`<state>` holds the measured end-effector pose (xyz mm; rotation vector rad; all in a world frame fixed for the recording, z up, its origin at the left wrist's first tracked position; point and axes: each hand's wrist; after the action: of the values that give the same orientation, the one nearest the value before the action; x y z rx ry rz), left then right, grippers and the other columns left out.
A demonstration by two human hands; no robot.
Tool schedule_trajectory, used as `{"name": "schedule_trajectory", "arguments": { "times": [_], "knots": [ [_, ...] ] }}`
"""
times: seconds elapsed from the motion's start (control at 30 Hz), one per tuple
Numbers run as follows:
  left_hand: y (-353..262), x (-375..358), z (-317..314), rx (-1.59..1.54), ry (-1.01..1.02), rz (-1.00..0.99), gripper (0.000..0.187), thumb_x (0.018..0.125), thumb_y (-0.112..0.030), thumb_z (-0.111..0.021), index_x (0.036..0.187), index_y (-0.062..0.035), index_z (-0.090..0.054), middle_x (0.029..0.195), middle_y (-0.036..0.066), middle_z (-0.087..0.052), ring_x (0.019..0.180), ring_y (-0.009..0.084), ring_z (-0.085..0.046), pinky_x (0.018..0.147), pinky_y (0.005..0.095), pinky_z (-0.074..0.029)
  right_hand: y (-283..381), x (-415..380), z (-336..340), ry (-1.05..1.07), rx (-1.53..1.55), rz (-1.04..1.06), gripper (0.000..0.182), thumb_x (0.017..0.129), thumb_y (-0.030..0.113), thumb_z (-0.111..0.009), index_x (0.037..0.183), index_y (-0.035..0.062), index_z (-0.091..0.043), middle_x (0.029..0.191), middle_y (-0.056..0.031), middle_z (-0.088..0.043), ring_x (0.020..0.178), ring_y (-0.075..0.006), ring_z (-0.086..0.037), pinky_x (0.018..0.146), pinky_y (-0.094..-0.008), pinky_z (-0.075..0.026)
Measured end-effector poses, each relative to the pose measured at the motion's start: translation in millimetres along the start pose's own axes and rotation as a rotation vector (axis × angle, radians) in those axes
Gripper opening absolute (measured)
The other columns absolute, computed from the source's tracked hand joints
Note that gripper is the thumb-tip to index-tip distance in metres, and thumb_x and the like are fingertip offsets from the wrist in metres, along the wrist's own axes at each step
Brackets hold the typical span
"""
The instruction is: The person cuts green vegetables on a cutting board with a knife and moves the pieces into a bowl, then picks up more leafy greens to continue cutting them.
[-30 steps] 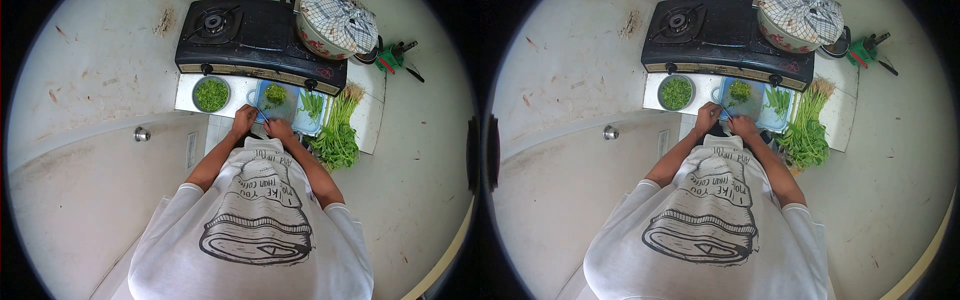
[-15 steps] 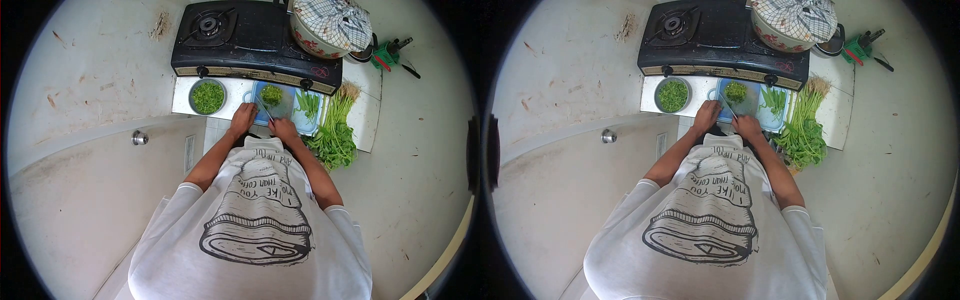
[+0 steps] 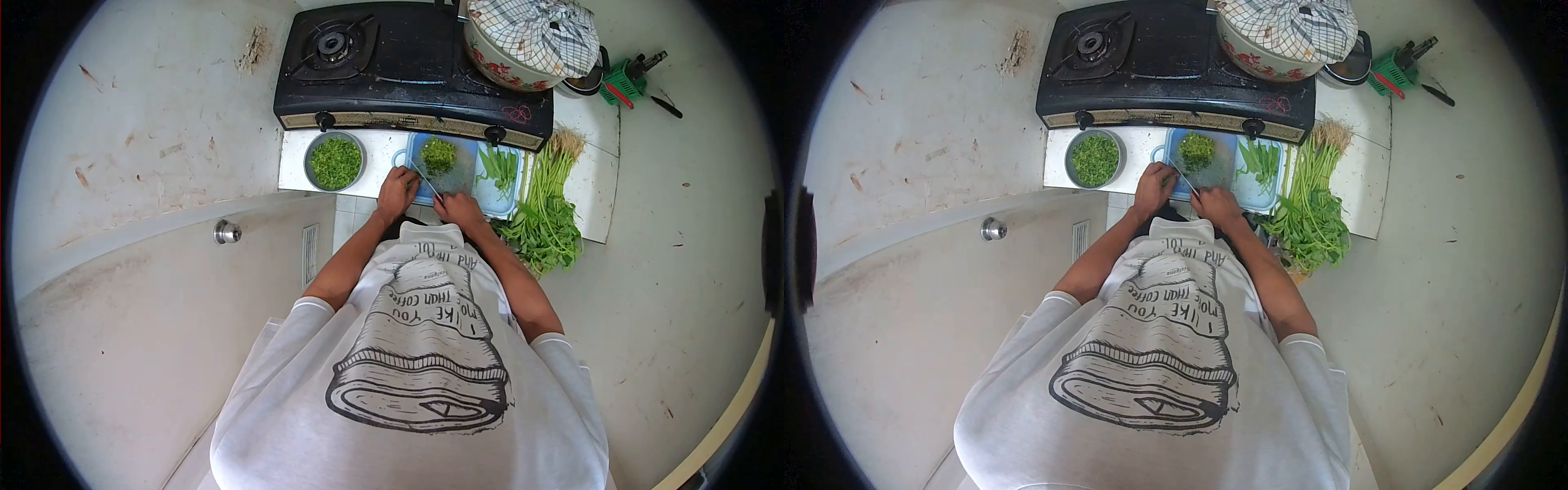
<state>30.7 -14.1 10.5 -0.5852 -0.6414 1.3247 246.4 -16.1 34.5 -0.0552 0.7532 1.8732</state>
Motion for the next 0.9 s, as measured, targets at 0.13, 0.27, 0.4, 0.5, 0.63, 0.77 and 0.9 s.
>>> {"name": "schedule_trajectory", "arguments": {
  "times": [0.13,0.27,0.4,0.5,0.63,0.77,0.9],
  "knots": [
    [-3.5,0.9,2.3,-0.008,0.003,0.002,0.012,0.089,-0.009,-0.071,0.099,-0.0051,-0.075,0.096,0.014,-0.067,0.095,0.0358,-0.062,0.088,0.0445,-0.052,-0.6,-0.2,-4.7,-0.019,0.009,0.039,0.054,0.103,0.045,-0.051,0.087,0.0006,-0.075,0.077,-0.0287,-0.070,0.075,-0.0478,-0.071,0.075,-0.0557,-0.058],
    [-4.2,0.4,2.3,0.000,0.012,-0.020,0.012,0.088,-0.009,-0.071,0.099,-0.0045,-0.073,0.095,0.014,-0.066,0.094,0.0359,-0.062,0.087,0.0452,-0.052,8.7,7.9,-3.7,-0.007,0.007,-0.003,0.053,0.104,0.044,-0.050,0.088,0.0009,-0.076,0.081,-0.0281,-0.072,0.079,-0.0464,-0.072,0.078,-0.0553,-0.058],
    [-8.7,-2.4,4.5,0.041,0.004,-0.066,0.011,0.088,-0.008,-0.071,0.098,-0.0045,-0.072,0.093,0.014,-0.065,0.094,0.0360,-0.062,0.085,0.0456,-0.052,5.3,12.1,-8.6,-0.012,-0.006,0.005,0.054,0.104,0.044,-0.050,0.087,0.0013,-0.077,0.082,-0.0286,-0.072,0.080,-0.0467,-0.072,0.079,-0.0558,-0.058],
    [-5.7,-4.5,2.6,0.017,0.005,-0.035,0.011,0.087,-0.008,-0.072,0.097,-0.0041,-0.072,0.092,0.015,-0.064,0.093,0.0367,-0.062,0.084,0.0462,-0.052,3.4,7.7,-7.4,-0.026,-0.011,-0.015,0.053,0.104,0.044,-0.050,0.087,0.0023,-0.077,0.083,-0.0280,-0.072,0.080,-0.0463,-0.073,0.078,-0.0556,-0.059],
    [-7.5,-3.1,-0.5,-0.009,0.010,0.038,0.010,0.087,-0.008,-0.072,0.096,-0.0032,-0.071,0.091,0.016,-0.063,0.091,0.0381,-0.062,0.083,0.0473,-0.051,2.4,6.6,-3.7,-0.003,-0.024,-0.031,0.051,0.104,0.044,-0.049,0.090,0.0036,-0.077,0.085,-0.0263,-0.073,0.080,-0.0456,-0.073,0.077,-0.0554,-0.059],
    [-9.6,-2.9,0.5,-0.034,0.021,0.069,0.011,0.087,-0.007,-0.072,0.096,-0.0029,-0.071,0.091,0.017,-0.063,0.091,0.0386,-0.062,0.082,0.0475,-0.051,6.4,5.0,-7.0,0.003,-0.030,-0.016,0.051,0.104,0.043,-0.049,0.090,0.0031,-0.077,0.085,-0.0271,-0.073,0.081,-0.0457,-0.073,0.078,-0.0558,-0.059],
    [-10.5,-3.5,-0.3,-0.020,0.013,0.061,0.010,0.086,-0.006,-0.072,0.096,-0.0026,-0.070,0.090,0.016,-0.063,0.091,0.0385,-0.062,0.082,0.0475,-0.052,6.0,7.9,-11.9,0.004,0.008,0.008,0.053,0.104,0.043,-0.050,0.087,0.0009,-0.077,0.085,-0.0289,-0.072,0.081,-0.0466,-0.072,0.079,-0.0561,-0.058]
  ]
}}
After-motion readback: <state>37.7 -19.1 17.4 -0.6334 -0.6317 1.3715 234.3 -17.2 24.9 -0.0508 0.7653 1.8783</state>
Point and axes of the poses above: each hand's wrist, its own x-axis towards the middle knuckle, its own z-axis out of the back of the hand, y = z × x
